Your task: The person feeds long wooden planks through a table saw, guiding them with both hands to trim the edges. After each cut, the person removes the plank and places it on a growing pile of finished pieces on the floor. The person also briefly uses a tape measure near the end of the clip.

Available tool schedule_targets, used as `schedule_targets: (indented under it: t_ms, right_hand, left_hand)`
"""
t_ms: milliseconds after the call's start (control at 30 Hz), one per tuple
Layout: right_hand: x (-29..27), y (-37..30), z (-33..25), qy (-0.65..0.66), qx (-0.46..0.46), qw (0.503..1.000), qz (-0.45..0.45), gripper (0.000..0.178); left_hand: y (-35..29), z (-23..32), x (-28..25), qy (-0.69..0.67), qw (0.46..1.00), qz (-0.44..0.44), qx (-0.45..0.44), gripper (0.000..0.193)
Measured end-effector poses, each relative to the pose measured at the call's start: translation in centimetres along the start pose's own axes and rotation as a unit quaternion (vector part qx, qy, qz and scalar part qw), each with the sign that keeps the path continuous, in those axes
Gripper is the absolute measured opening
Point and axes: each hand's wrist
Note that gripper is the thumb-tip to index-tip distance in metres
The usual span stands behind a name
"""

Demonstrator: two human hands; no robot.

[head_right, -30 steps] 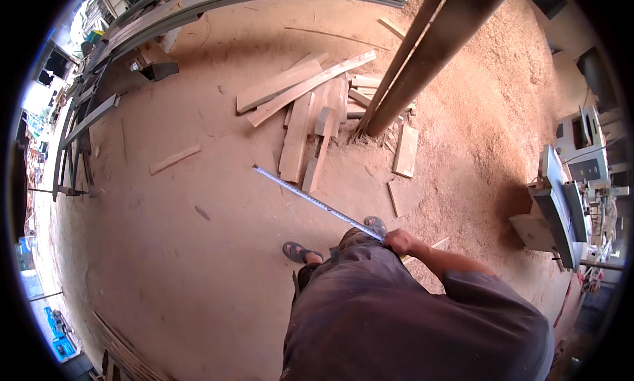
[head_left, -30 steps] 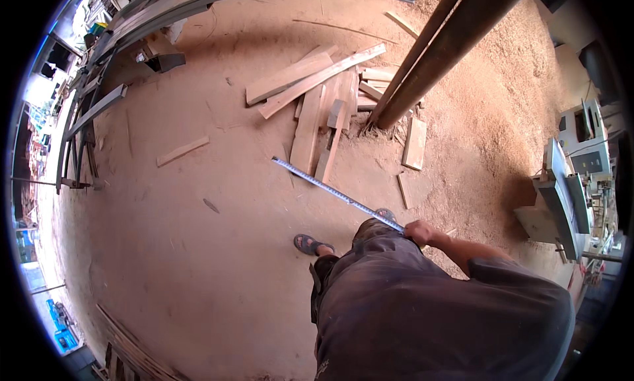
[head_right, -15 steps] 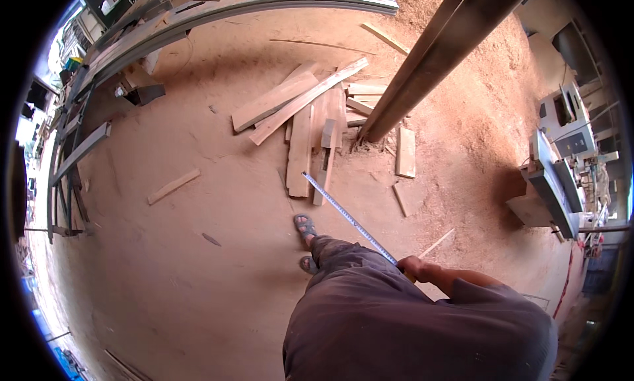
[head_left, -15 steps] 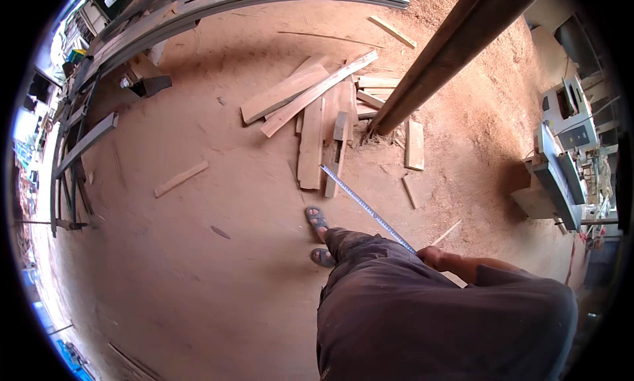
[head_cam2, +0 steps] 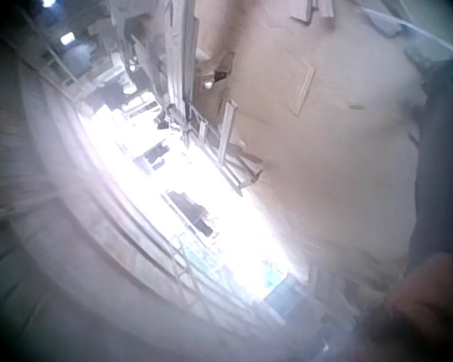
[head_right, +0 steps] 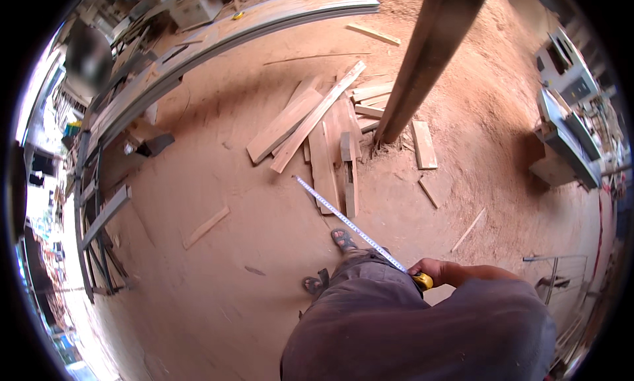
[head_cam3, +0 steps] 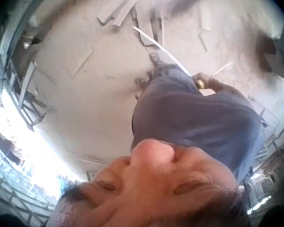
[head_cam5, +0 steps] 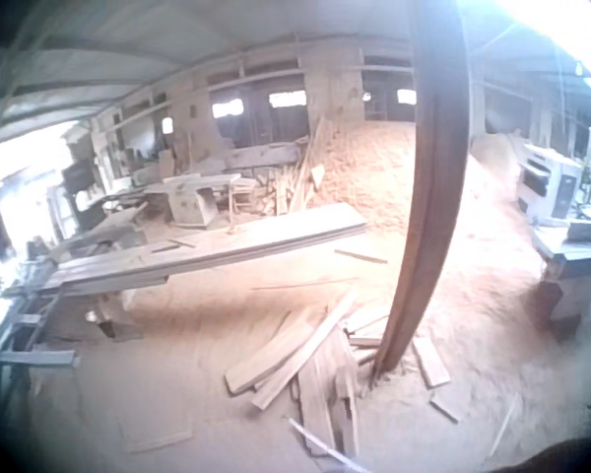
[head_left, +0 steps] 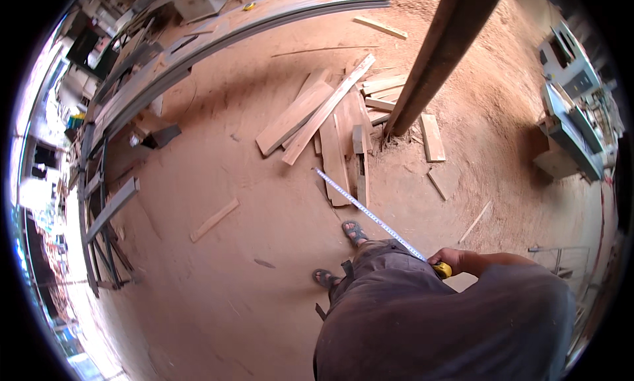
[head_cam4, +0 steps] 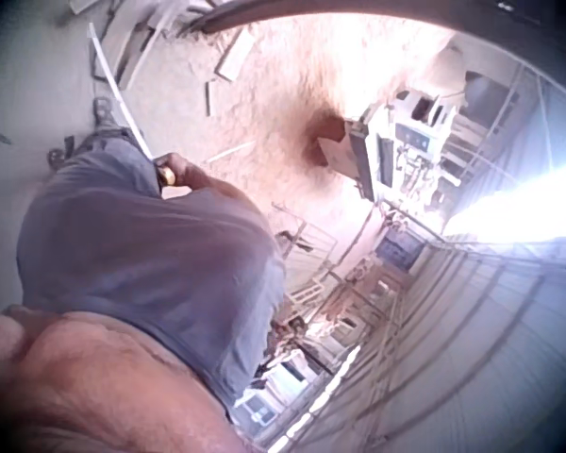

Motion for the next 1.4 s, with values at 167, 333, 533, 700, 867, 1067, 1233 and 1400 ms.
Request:
schedule_targets:
  t_ms: [167,333,533,700,867,1067,1233,1400]
  right_hand:
    - [5.5,-2.7,5.5,0.198,-0.075,0.975,-0.065,0.027]
    - [14.4,-5.3,5.4,0.100,-0.080,0.989,0.069,0.028]
    - [21.9,-5.9,8.7,0.123,-0.065,0.971,0.196,0.033]
    - [23.7,-4.2,12.6,0.311,-0.043,0.941,0.125,0.031]
    - [22.4,-1.2,16.7,0.318,-0.046,0.945,0.068,0.029]
    - [23.2,-1.5,12.3,0.247,-0.024,0.967,0.051,0.032]
    - [22.9,-1.5,9.2,0.224,-0.030,0.974,-0.023,0.031]
    - [21.2,-0.8,8.9,0.226,-0.062,0.971,-0.051,0.027]
  left_hand:
    - [1.9,2.5,-4.0,0.049,0.996,-0.070,0.029,0.026]
    - [3.1,4.3,-9.1,0.100,0.984,-0.127,0.079,0.028]
    - [6.5,7.0,-14.1,0.163,0.966,-0.174,0.103,0.031]
    - [7.8,8.7,-17.5,0.201,0.956,-0.184,0.111,0.034]
    - [7.0,8.4,-20.7,0.104,0.967,-0.172,0.157,0.026]
    - [8.2,9.2,-21.0,0.069,0.963,-0.144,0.215,0.019]
    - [5.5,14.4,-18.6,0.091,0.978,-0.126,0.142,0.028]
    - [6.3,14.5,-17.0,0.107,0.979,-0.113,0.130,0.040]
Point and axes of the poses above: each hand's wrist, its own y-axis towards the middle knuckle, its own x-axis out of the palm, z = x × y, and after that the axes turned 5 degrees about -y, right-handed
